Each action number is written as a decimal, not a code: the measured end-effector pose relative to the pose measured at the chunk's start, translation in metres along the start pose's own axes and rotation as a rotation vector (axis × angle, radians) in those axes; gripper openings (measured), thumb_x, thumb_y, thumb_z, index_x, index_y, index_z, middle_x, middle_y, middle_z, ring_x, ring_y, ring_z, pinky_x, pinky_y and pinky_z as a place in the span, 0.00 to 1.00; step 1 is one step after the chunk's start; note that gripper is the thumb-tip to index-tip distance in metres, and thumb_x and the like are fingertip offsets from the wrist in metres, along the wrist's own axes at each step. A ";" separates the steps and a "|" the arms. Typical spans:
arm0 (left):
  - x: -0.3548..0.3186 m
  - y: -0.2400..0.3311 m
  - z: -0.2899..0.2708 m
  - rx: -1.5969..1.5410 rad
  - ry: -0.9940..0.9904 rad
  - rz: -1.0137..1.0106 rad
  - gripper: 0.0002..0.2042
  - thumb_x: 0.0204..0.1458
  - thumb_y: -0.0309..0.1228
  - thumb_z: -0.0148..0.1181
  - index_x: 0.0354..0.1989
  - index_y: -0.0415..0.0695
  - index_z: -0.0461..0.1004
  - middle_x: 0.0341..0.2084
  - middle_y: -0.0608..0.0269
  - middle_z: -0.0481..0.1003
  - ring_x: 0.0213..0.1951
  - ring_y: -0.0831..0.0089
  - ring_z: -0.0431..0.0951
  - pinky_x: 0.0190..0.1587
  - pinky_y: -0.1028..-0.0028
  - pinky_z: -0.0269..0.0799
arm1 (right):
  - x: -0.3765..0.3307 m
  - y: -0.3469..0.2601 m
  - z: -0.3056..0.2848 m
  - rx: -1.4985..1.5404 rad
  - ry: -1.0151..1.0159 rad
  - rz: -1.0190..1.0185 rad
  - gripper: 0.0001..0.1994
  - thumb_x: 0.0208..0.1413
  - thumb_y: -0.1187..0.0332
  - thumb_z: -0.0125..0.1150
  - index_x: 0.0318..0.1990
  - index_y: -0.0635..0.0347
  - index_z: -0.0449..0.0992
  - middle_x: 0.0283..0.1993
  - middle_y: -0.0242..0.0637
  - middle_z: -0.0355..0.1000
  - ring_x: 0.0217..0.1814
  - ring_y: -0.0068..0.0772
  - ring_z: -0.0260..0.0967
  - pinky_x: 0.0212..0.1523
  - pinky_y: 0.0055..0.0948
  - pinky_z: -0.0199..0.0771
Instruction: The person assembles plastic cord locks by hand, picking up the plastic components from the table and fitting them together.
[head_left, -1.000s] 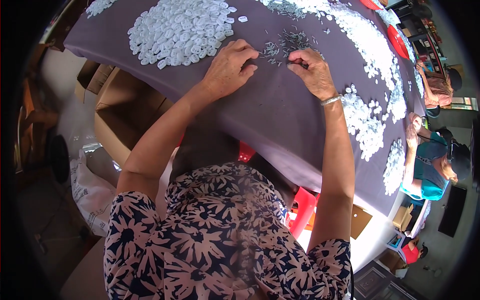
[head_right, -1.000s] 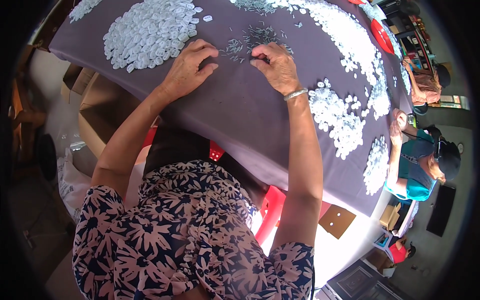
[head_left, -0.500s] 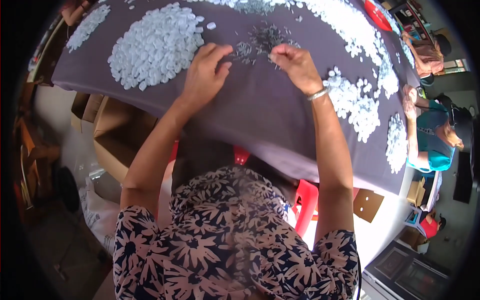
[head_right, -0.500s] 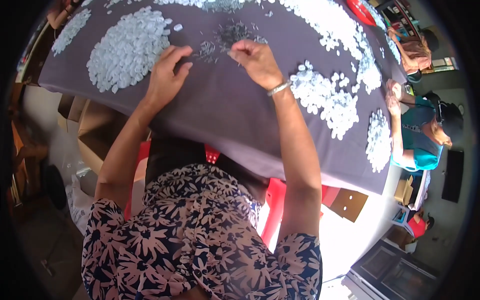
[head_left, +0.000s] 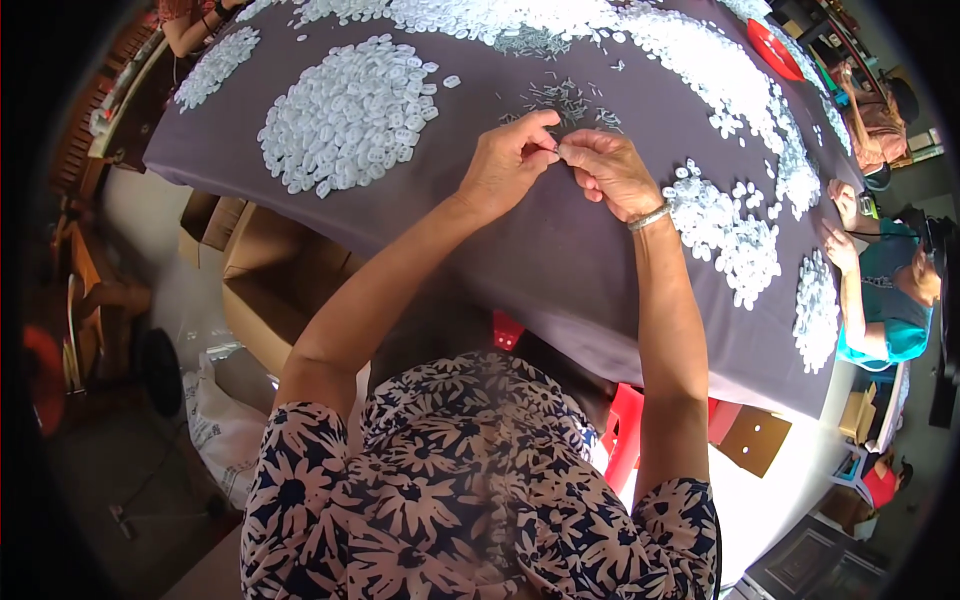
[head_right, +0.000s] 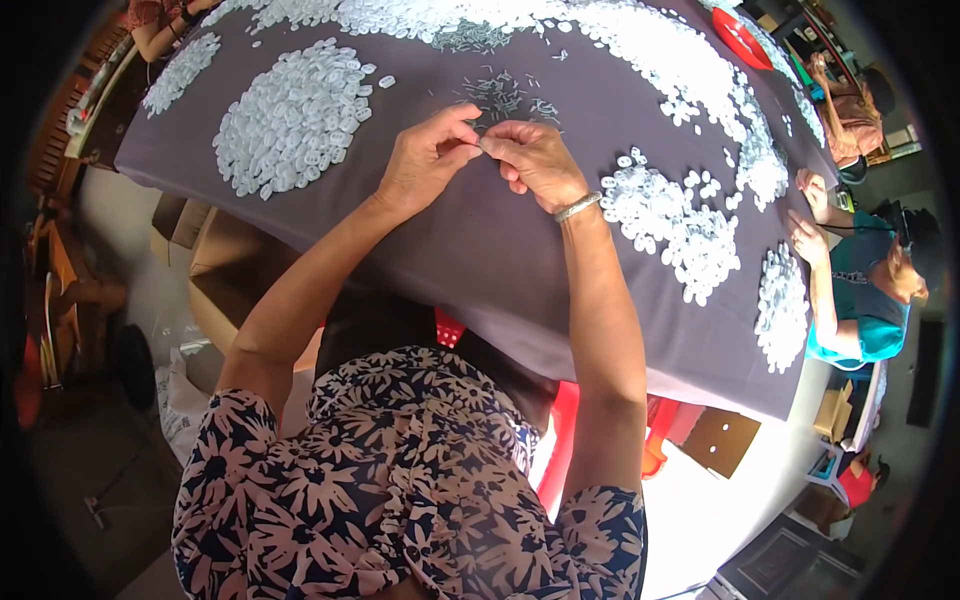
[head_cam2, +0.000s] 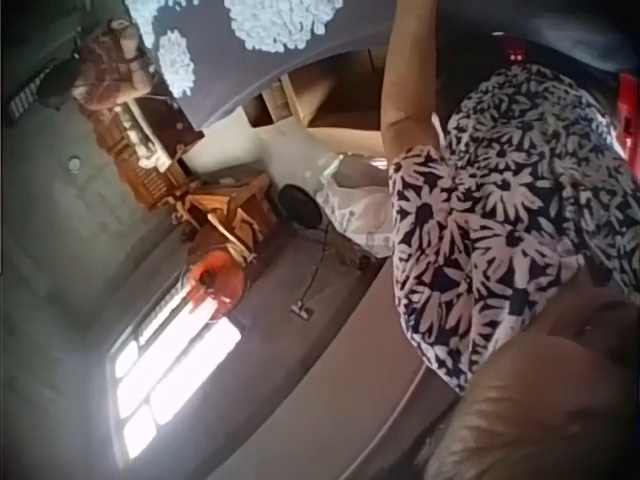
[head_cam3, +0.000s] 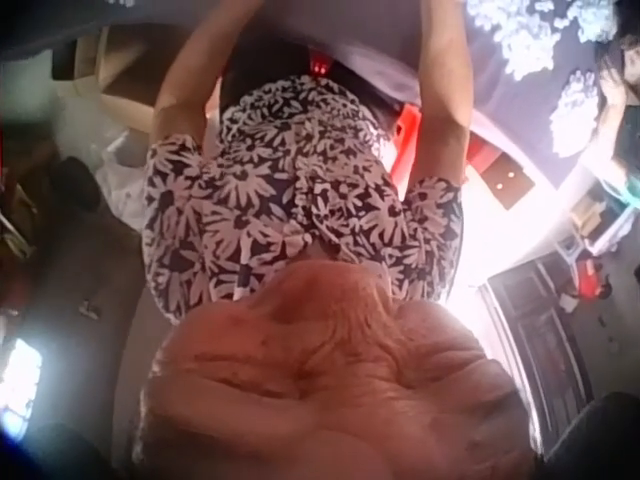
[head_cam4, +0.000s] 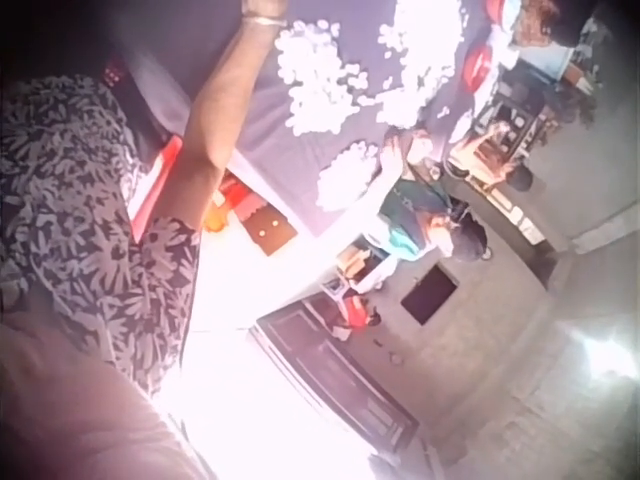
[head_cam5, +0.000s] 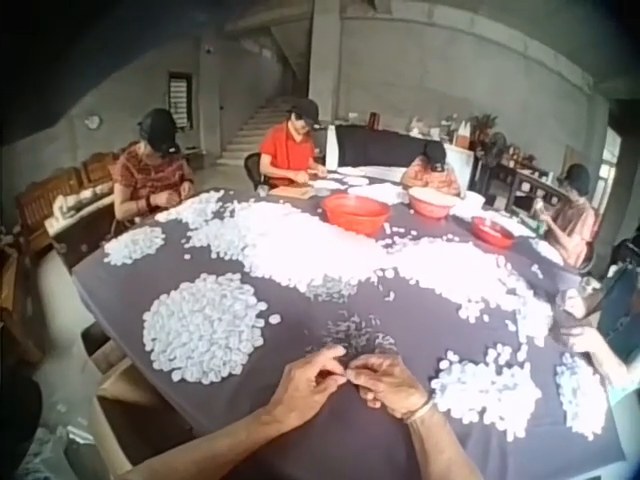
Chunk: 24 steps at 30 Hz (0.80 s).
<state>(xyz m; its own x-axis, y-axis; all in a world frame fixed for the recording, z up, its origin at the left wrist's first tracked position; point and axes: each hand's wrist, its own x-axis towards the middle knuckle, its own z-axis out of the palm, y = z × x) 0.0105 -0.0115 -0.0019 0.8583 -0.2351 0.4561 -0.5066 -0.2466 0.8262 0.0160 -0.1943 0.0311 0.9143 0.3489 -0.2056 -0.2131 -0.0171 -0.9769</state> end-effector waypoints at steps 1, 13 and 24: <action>0.002 -0.001 0.003 -0.002 -0.004 0.001 0.22 0.49 0.19 0.61 0.54 0.43 0.68 0.33 0.65 0.77 0.34 0.80 0.76 0.39 0.79 0.74 | 0.003 0.002 -0.003 -0.020 0.003 -0.030 0.08 0.57 0.69 0.61 0.39 0.64 0.74 0.23 0.23 0.64 0.18 0.11 0.57 0.14 0.14 0.55; 0.002 -0.006 0.010 -0.183 0.079 0.019 0.09 0.47 0.20 0.63 0.39 0.37 0.76 0.44 0.64 0.77 0.31 0.80 0.77 0.36 0.79 0.74 | 0.001 -0.002 -0.003 -0.081 -0.004 0.033 0.08 0.58 0.68 0.59 0.39 0.65 0.74 0.21 0.23 0.62 0.18 0.10 0.56 0.13 0.13 0.55; -0.002 -0.007 0.007 -0.149 0.108 0.087 0.20 0.48 0.21 0.60 0.52 0.39 0.68 0.25 0.65 0.76 0.28 0.80 0.74 0.33 0.77 0.72 | -0.005 -0.008 0.010 -0.038 -0.024 0.091 0.08 0.59 0.63 0.58 0.35 0.57 0.71 0.24 0.24 0.64 0.18 0.10 0.56 0.11 0.10 0.50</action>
<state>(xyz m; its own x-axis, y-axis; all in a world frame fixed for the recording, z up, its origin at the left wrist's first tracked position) 0.0112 -0.0157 -0.0108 0.8198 -0.1451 0.5540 -0.5682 -0.0861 0.8184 0.0094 -0.1865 0.0404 0.8835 0.3663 -0.2921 -0.2811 -0.0845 -0.9560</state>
